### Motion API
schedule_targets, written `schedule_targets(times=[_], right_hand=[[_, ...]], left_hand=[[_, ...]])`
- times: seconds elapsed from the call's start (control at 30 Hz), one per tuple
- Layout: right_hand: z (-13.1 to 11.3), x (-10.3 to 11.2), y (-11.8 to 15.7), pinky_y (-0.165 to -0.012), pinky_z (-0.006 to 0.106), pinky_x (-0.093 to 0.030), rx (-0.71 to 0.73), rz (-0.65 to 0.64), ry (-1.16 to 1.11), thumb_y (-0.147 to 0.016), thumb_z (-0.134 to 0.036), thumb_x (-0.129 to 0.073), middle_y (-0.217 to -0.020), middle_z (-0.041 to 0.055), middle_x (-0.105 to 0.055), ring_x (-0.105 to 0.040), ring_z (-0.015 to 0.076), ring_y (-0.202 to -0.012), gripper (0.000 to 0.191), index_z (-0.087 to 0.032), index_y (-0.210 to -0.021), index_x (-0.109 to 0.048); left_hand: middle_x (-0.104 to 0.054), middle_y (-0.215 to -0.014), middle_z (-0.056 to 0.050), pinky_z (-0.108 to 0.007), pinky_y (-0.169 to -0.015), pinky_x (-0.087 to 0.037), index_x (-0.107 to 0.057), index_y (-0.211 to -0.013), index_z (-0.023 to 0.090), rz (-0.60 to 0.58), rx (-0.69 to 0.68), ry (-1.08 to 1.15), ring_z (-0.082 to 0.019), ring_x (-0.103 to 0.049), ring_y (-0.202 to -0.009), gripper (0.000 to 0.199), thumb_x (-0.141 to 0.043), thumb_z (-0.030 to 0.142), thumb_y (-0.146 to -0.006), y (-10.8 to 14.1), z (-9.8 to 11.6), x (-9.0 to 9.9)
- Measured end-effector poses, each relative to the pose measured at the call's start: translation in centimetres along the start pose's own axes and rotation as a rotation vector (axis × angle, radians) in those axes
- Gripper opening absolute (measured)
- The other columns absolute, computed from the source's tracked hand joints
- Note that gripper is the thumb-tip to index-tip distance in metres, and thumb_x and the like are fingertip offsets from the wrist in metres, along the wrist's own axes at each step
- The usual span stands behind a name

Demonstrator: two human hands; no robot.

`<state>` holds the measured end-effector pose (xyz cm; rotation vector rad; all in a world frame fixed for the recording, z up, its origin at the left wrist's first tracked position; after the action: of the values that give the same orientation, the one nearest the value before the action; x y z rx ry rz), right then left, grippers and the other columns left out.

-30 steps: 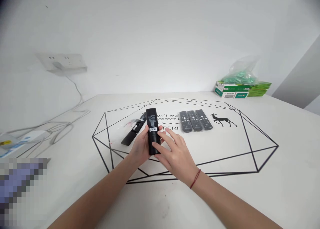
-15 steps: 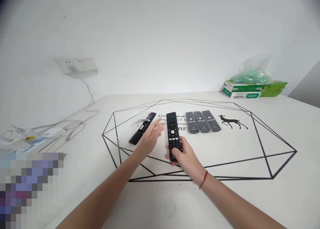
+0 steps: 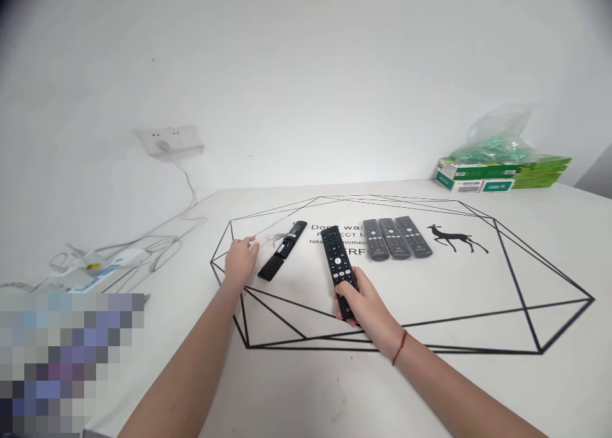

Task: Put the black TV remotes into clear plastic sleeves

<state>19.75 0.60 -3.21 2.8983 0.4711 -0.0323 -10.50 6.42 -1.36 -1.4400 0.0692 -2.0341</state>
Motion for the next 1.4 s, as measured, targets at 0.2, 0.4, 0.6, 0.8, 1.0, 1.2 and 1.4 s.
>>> schedule_targets(times=[0.2,0.4,0.6,0.8,1.0,1.2,1.4], right_hand=[[-1.0,-0.6,0.5,-0.041,0.021,-0.032,0.084,-0.041,0.164,-0.081,-0.036,-0.048,-0.066,-0.0053,-0.049,-0.05,0.0093,-0.046,0.017,-0.021,-0.088,-0.041],[-1.7,-1.7,1.8,-0.046,0.023,-0.036,0.121,-0.152,0.355,-0.083,-0.034,-0.047,-0.059,-0.0065,-0.045,-0.048,0.011,-0.047,0.015,-0.022,-0.093,-0.043],[-2.0,-1.4,1.8,-0.046,0.023,-0.033,0.264,-0.082,0.481,-0.083,-0.032,-0.046,-0.061,-0.0048,-0.047,-0.045,0.0115,-0.05,0.014,-0.023,-0.094,-0.045],[-2.1,-1.0,1.5,-0.046,0.023,-0.031,0.312,-0.026,0.536,-0.083,-0.03,-0.046,-0.061,-0.0047,-0.048,-0.042,0.0122,-0.05,0.016,-0.023,-0.097,-0.045],[-2.0,-1.6,1.6,-0.046,0.023,-0.031,0.318,-0.063,0.558,-0.082,-0.03,-0.046,-0.061,-0.0038,-0.049,-0.043,0.0124,-0.05,0.014,-0.022,-0.094,-0.047],[-2.1,-0.7,1.5,-0.049,0.024,-0.036,0.321,0.043,0.462,-0.082,-0.031,-0.046,-0.066,-0.0035,-0.05,-0.047,0.0129,-0.053,0.017,-0.023,-0.097,-0.047],[-2.3,-0.8,1.7,-0.049,0.024,-0.035,0.331,0.043,0.505,-0.081,-0.029,-0.047,-0.065,-0.0031,-0.051,-0.046,0.0135,-0.052,0.018,-0.023,-0.097,-0.049]], left_hand=[[-0.061,-0.102,-0.006,-0.035,-0.09,-0.042,-0.055,-0.098,0.021,0.239,0.057,0.716,-0.018,-0.055,-0.098,0.024,-0.047,0.039,-0.084,0.0,2.0,2.6],[-0.059,-0.114,-0.005,-0.03,-0.081,-0.05,-0.042,-0.097,0.026,-0.074,0.342,1.663,-0.012,-0.062,-0.09,0.019,-0.054,0.035,-0.084,2.2,6.1,1.0],[-0.059,-0.118,-0.007,-0.03,-0.08,-0.052,-0.043,-0.092,0.023,-0.197,0.46,1.817,-0.014,-0.064,-0.09,0.015,-0.055,0.028,-0.085,4.0,7.9,0.1],[-0.061,-0.114,-0.007,-0.028,-0.08,-0.052,-0.043,-0.098,0.023,-0.249,0.458,1.836,-0.013,-0.065,-0.09,0.016,-0.052,0.029,-0.087,4.4,8.7,-0.3],[-0.06,-0.117,-0.008,-0.03,-0.082,-0.051,-0.04,-0.099,0.025,-0.289,0.394,1.86,-0.015,-0.063,-0.096,0.023,-0.057,0.029,-0.084,5.2,9.7,-0.3],[-0.06,-0.118,-0.006,-0.03,-0.085,-0.051,-0.04,-0.101,0.026,-0.279,0.432,1.897,-0.015,-0.063,-0.1,0.019,-0.053,0.028,-0.087,5.4,9.7,-0.2],[-0.059,-0.119,-0.006,-0.031,-0.088,-0.05,-0.038,-0.1,0.026,-0.254,0.46,1.924,-0.014,-0.062,-0.101,0.018,-0.051,0.027,-0.088,5.3,9.5,-0.2]])
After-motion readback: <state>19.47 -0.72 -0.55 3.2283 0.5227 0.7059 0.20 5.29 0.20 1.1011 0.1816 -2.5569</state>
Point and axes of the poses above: each hand's wrist, its own y-axis away from the middle knuckle, its own x-axis out of the back of the hand, z = x × y, the point moved 6 cm from there along -y, towards the middle knuckle
